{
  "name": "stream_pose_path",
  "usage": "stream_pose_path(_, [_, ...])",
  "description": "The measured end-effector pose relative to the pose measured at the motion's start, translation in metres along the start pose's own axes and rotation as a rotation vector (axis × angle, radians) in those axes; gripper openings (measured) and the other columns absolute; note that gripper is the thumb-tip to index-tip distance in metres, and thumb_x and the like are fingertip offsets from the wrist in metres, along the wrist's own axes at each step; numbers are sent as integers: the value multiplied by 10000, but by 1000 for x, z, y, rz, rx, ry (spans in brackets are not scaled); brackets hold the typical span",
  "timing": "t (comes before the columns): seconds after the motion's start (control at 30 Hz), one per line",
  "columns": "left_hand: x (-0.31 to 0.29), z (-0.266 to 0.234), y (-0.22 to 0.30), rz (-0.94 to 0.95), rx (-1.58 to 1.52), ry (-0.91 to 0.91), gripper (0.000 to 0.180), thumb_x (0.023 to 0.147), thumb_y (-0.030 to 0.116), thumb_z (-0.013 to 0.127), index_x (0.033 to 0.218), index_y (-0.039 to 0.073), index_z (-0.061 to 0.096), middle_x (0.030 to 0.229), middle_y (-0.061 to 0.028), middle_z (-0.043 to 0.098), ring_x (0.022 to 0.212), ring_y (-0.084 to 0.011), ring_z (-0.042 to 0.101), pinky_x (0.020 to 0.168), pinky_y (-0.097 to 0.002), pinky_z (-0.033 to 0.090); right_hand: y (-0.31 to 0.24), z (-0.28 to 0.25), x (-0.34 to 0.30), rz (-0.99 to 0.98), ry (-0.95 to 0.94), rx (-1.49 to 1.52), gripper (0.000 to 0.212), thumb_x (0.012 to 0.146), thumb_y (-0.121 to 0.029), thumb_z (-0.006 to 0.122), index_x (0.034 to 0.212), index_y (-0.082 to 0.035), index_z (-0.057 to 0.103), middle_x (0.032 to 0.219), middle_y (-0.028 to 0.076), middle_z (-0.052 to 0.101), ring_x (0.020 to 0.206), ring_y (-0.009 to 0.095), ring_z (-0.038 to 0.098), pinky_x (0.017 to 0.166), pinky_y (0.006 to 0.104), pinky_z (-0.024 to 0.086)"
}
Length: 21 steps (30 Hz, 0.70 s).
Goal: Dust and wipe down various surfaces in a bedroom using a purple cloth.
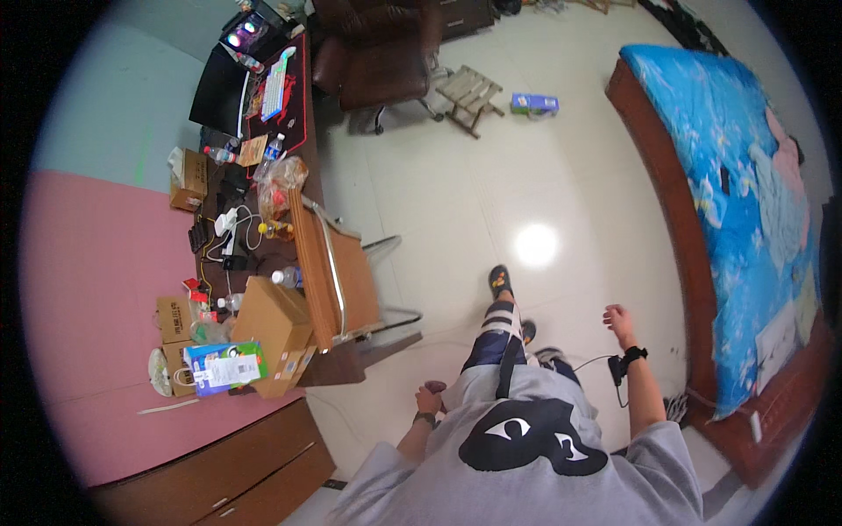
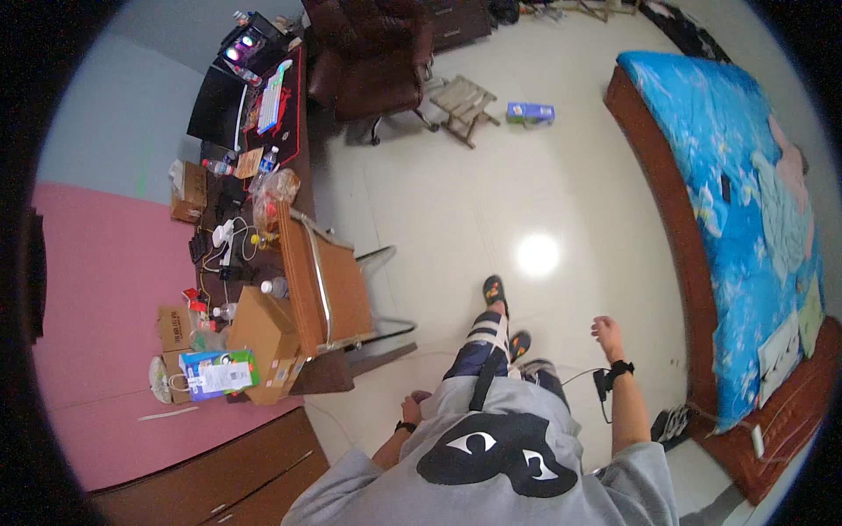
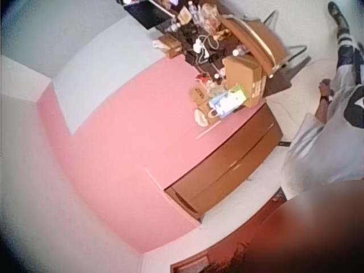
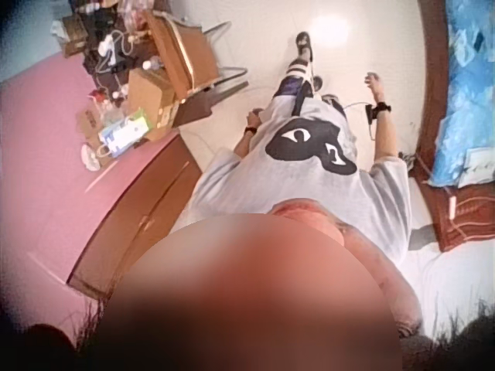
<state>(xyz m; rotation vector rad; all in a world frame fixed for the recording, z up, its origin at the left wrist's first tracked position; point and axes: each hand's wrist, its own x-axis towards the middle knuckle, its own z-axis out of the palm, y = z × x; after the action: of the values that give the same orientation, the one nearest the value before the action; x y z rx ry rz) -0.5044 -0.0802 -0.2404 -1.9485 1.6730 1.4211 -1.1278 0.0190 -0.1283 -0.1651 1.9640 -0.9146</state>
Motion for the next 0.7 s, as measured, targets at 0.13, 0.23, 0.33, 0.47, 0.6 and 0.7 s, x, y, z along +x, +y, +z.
stream_pose_path(0.13, [57,-2,202,-181,285,-135,841,636,421,787,1212,-41,385,1193,-289,488,1094,-424,544,882,-461,488,-22,-15,72,44,-119,-66,257,918,-222,460,1072,-60,587,868,73,658,741,160,624,615,305,491])
stream_pose_path(0.23, [173,14,215,14,-42,-132,762,682,340,762,1257,25,373,1211,-268,483,1114,-423,524,940,-467,449,-70,-21,111,58,-119,-27,267,910,-261,501,1058,-55,585,882,85,659,762,182,634,625,319,503])
stream_pose_path(0.33, [228,-27,363,182,43,-57,605,759,225,674,1275,98,383,1217,-266,478,1117,-438,500,981,-480,408,-83,-34,116,339,-94,86,275,888,-260,529,1058,-51,587,902,102,655,766,203,635,642,329,510])
stream_pose_path(0.47, [277,-57,555,347,271,142,345,803,134,605,1132,72,522,1162,-238,528,1043,-413,540,904,-462,457,-70,-58,131,410,24,243,260,859,-214,525,1048,-51,598,891,89,647,753,194,624,651,345,510])
stream_pose_path(0.6, [300,-68,759,490,425,89,339,826,66,517,1162,113,519,1184,-204,477,1094,-408,496,925,-471,446,-112,-108,152,378,223,331,239,839,-248,524,993,-85,607,792,22,592,645,137,519,546,297,398])
stream_pose_path(0.7, [327,-77,865,618,439,108,322,823,45,511,1133,127,536,1175,-170,479,1098,-382,489,903,-459,456,-146,-119,203,419,193,397,217,853,-235,520,991,-91,605,807,25,590,662,139,527,561,305,424])
